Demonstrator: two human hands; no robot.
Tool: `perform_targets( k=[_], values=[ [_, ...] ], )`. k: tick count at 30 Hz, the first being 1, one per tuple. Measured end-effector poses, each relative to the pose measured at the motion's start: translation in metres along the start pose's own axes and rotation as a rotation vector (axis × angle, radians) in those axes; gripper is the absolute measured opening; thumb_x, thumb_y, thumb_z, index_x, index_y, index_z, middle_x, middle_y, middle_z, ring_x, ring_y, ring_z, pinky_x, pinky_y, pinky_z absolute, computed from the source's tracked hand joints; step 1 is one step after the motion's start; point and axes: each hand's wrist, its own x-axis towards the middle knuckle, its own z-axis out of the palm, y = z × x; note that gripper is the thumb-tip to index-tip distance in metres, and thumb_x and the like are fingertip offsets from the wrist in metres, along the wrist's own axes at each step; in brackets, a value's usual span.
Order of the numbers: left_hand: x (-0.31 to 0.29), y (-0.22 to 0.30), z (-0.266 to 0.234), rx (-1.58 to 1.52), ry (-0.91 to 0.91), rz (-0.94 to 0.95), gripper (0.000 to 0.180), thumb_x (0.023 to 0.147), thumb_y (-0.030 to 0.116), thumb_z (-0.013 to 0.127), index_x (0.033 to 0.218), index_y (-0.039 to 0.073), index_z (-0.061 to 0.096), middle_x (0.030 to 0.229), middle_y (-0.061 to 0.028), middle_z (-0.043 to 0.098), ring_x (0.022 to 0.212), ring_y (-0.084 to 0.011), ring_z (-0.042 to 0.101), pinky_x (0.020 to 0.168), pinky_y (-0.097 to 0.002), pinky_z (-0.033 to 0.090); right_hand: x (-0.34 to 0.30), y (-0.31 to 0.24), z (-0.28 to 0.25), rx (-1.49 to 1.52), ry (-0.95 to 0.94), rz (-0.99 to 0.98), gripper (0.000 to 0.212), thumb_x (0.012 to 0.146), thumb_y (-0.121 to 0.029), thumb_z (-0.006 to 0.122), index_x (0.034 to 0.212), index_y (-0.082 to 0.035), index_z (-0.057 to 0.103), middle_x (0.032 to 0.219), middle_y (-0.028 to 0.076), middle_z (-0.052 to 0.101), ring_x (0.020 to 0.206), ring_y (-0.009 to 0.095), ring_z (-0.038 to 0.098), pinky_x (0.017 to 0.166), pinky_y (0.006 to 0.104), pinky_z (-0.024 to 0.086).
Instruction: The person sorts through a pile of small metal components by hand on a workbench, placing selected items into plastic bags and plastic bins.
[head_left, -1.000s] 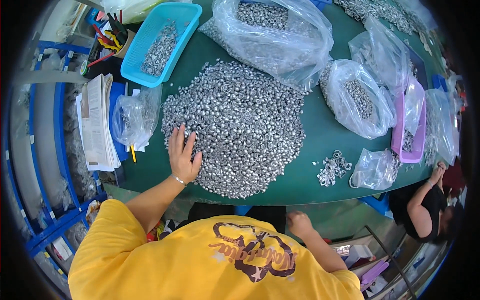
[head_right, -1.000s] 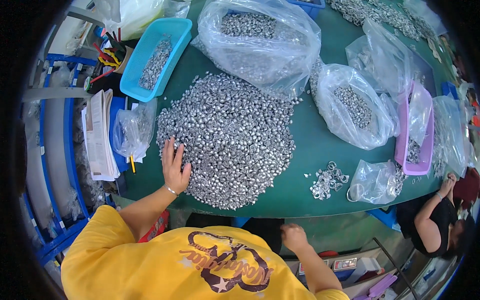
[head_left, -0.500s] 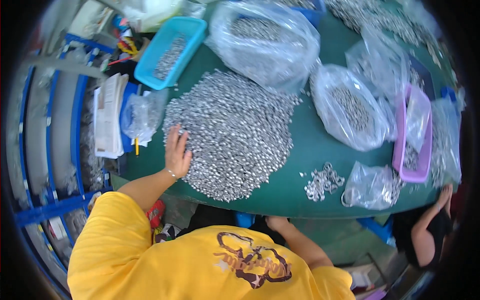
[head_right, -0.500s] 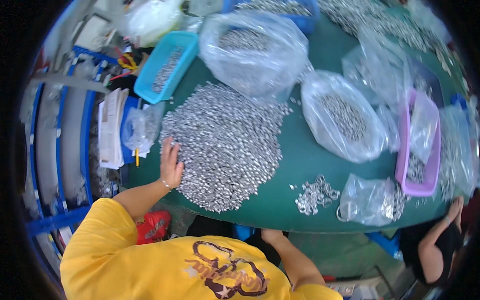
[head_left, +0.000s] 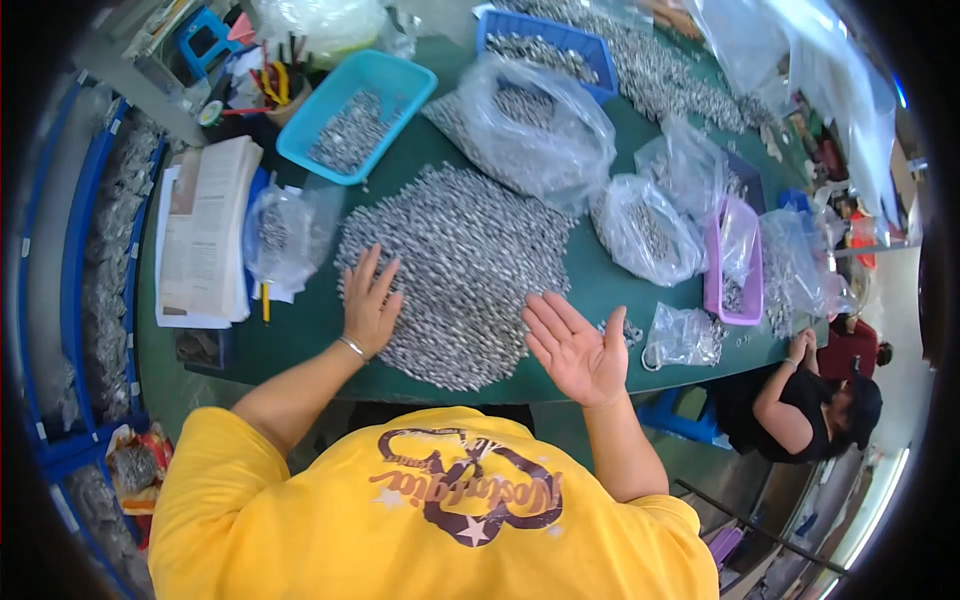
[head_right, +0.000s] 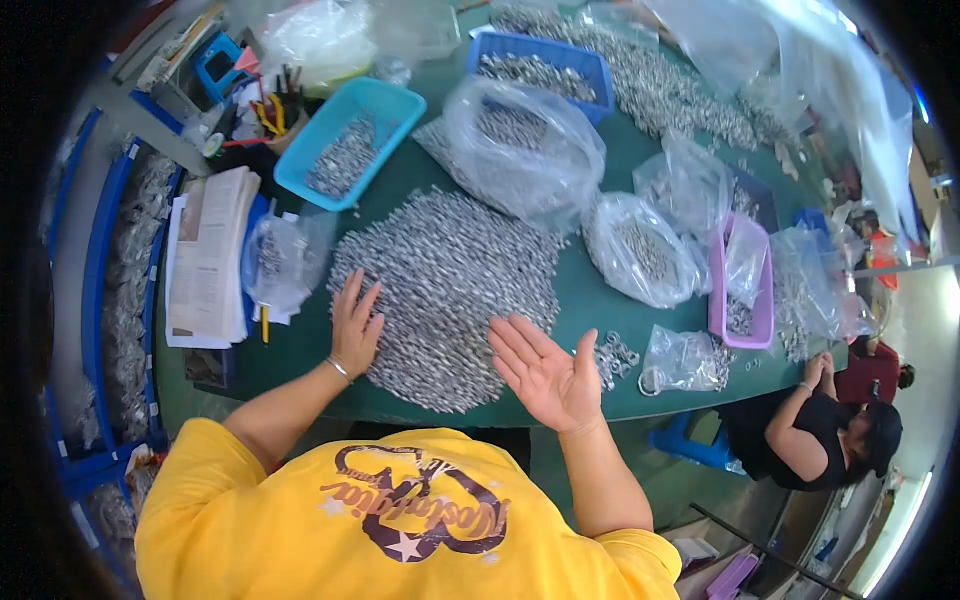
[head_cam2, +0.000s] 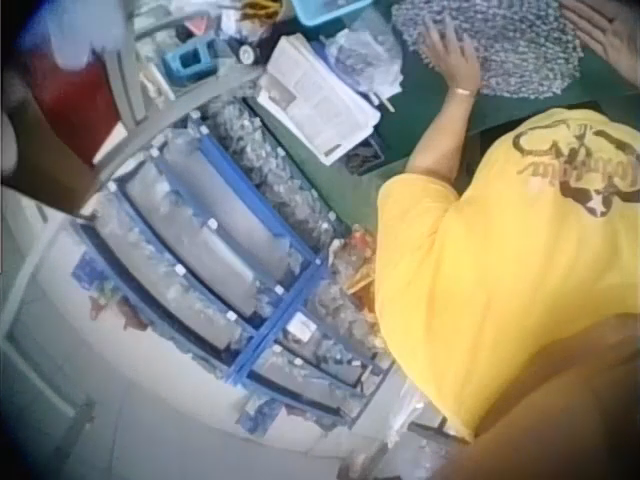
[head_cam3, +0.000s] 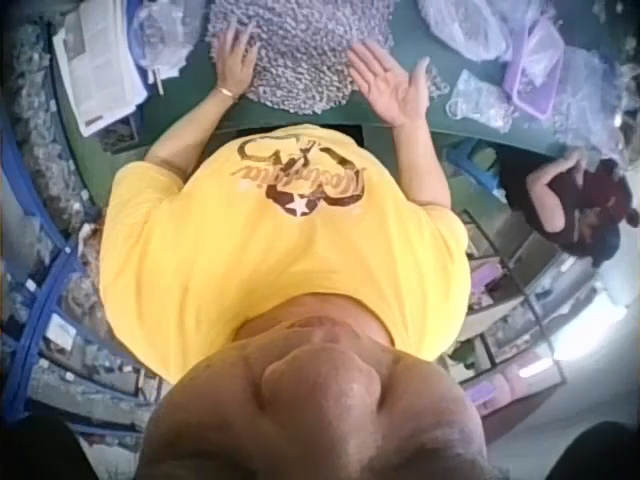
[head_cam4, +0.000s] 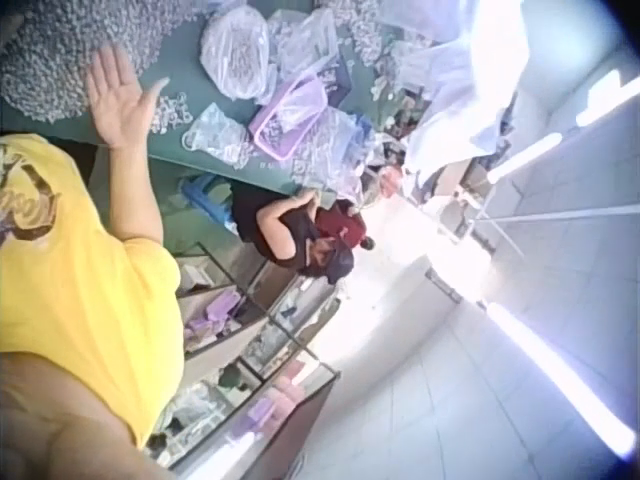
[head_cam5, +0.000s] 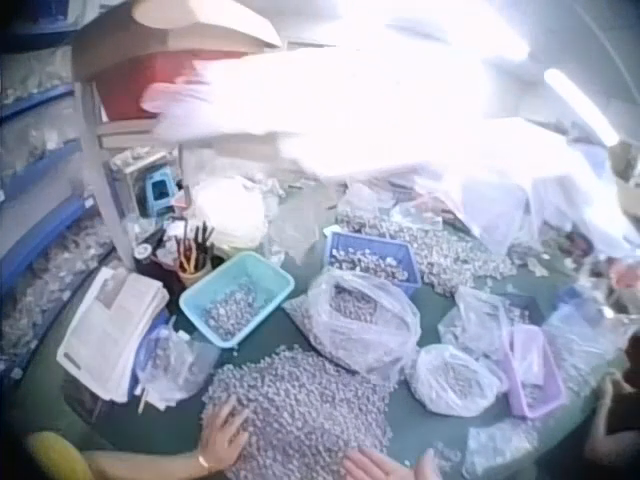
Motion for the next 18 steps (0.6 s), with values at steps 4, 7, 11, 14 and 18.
perform_targets(
  k=[4, 7, 11, 14, 18],
  values=[
    [0.056, 0.061, -0.087, -0.213, 0.201, 0.338, 0.042, 0.088, 0.022, 0.045, 0.126, 0.004, 0.047, 0.139, -0.0173, 0.036, 0.132, -0.0355, 0.027, 0.107, -0.0507, 0.015, 0.059, 0.049, 0.023, 0.030, -0.071, -0.018, 0.084, 0.087, -0.065, 0.027, 0.139, 0.001, 0.025, 0.146, 0.020, 0.021, 0.135, 0.032, 0.023, 0.111, 0.0408, 0.018],
    [0.065, 0.070, -0.098, -0.336, 0.173, 0.964, 0.050, 0.086, 0.032, 0.048, 0.129, 0.007, 0.046, 0.139, -0.0179, 0.036, 0.130, -0.0364, 0.032, 0.107, -0.0510, 0.014, 0.128, 0.111, 0.051, 0.311, -0.117, 0.072, 0.073, 0.090, -0.058, 0.031, 0.136, -0.002, 0.031, 0.142, 0.015, 0.031, 0.133, 0.029, 0.027, 0.108, 0.0388, 0.022],
    [0.091, -0.010, -0.137, -0.277, 0.322, 0.298, 0.050, 0.090, 0.036, 0.039, 0.127, 0.003, 0.044, 0.133, -0.0195, 0.042, 0.123, -0.0346, 0.041, 0.098, -0.0475, 0.029, 0.162, 0.155, 0.160, -0.583, -0.073, -0.286, 0.069, 0.092, -0.053, 0.033, 0.137, -0.001, 0.030, 0.142, 0.013, 0.032, 0.133, 0.028, 0.027, 0.106, 0.0390, 0.024],
    [0.095, -0.012, -0.156, -1.545, 0.188, -0.955, 0.037, 0.092, 0.032, 0.038, 0.114, 0.005, 0.050, 0.118, -0.0133, 0.052, 0.106, -0.0250, 0.050, 0.092, -0.0357, 0.036, 0.190, 0.169, 0.163, -1.444, -0.515, -0.809, 0.061, 0.092, -0.044, 0.035, 0.134, 0.001, 0.036, 0.136, 0.016, 0.041, 0.128, 0.028, 0.036, 0.105, 0.0416, 0.026],
    [0.071, -0.017, -0.169, -2.040, 0.217, -0.763, 0.056, 0.091, 0.041, 0.039, 0.137, 0.010, 0.031, 0.136, -0.0089, 0.039, 0.129, -0.0234, 0.034, 0.109, -0.0345, 0.023, 0.283, 0.167, 0.108, -2.032, -0.903, -0.695, 0.065, 0.086, -0.044, 0.051, 0.134, -0.002, 0.038, 0.134, 0.018, 0.042, 0.128, 0.036, 0.033, 0.109, 0.0468, 0.014]
  ],
)
